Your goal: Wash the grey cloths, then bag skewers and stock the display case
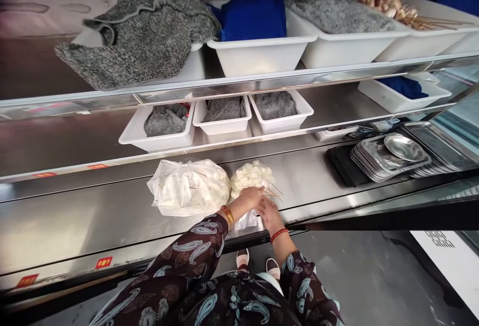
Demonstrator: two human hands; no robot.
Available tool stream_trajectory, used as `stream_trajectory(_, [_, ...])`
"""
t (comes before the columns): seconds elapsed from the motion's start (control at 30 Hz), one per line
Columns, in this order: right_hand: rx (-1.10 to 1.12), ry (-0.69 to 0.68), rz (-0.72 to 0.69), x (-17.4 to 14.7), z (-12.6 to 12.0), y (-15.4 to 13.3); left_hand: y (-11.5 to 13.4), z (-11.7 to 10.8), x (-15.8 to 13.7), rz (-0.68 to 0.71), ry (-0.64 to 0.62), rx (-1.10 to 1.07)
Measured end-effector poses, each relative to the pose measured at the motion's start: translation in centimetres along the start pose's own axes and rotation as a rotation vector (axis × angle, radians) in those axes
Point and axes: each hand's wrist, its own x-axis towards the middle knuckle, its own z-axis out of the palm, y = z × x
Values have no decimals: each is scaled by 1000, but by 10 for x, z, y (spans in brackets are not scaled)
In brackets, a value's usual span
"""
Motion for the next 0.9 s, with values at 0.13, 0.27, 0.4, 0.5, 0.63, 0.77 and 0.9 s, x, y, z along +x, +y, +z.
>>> stream_trajectory(0.13, [-202,102,-93,-4,-15,-10,-5,3,-10,44,-18,81])
stream_trajectory(0.27, [-447,211,-264,20,-28,-34,-7,5,-14,58,-2,94])
stream_trajectory(0.4, [-701,254,-297,49,-31,-45,-7,10,-15,45,4,81])
stream_trajectory(0.5, [-843,238,-290,58,-31,-41,-7,13,-17,27,1,63])
stream_trajectory(0.63, [-973,228,-313,51,-37,-36,-6,15,-18,9,-4,38])
stream_trajectory(0.77, [-1074,243,-381,28,-44,-35,-5,17,-16,23,23,7])
stream_trajectory(0.9, [-1170,131,-452,9,-46,-31,-5,21,-17,59,63,-49])
